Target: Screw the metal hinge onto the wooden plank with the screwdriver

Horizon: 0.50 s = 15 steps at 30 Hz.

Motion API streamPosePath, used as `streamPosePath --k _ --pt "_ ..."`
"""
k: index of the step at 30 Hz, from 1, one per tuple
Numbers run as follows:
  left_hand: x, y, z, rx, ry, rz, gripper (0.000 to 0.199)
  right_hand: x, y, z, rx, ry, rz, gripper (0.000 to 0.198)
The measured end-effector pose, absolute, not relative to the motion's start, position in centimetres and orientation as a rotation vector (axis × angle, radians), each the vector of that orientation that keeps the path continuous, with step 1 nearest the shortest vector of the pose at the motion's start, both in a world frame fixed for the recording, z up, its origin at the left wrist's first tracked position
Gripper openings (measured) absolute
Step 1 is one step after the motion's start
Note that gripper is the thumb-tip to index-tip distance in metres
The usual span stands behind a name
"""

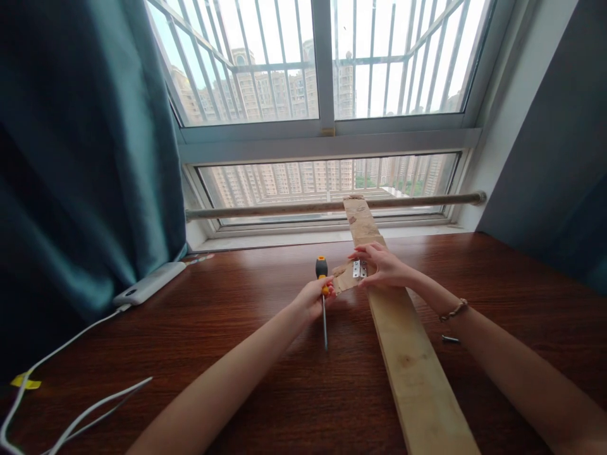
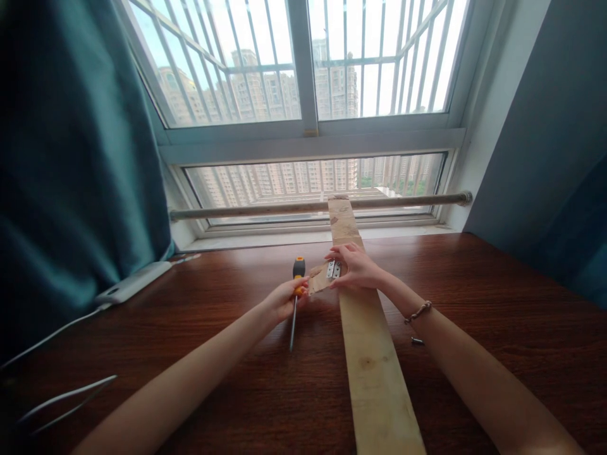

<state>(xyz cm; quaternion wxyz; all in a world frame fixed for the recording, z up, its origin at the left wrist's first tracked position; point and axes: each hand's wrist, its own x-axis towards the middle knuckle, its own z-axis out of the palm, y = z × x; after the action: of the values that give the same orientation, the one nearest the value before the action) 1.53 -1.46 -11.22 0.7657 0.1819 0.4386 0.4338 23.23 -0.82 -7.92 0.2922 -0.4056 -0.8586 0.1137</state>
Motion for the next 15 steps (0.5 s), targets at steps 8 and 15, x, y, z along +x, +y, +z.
streamPosePath --k 8,15 --pt "1.1 -1.5 -12.0 0.545 0.942 0.978 0.012 23.8 -0.7 -8.1 -1.026 -2.205 0.419 0.079" --pt "1.1 -1.3 -12.8 0.589 0.955 1.039 0.019 24.2 -0.5 -7.8 -1.037 -2.230 0.500 0.082"
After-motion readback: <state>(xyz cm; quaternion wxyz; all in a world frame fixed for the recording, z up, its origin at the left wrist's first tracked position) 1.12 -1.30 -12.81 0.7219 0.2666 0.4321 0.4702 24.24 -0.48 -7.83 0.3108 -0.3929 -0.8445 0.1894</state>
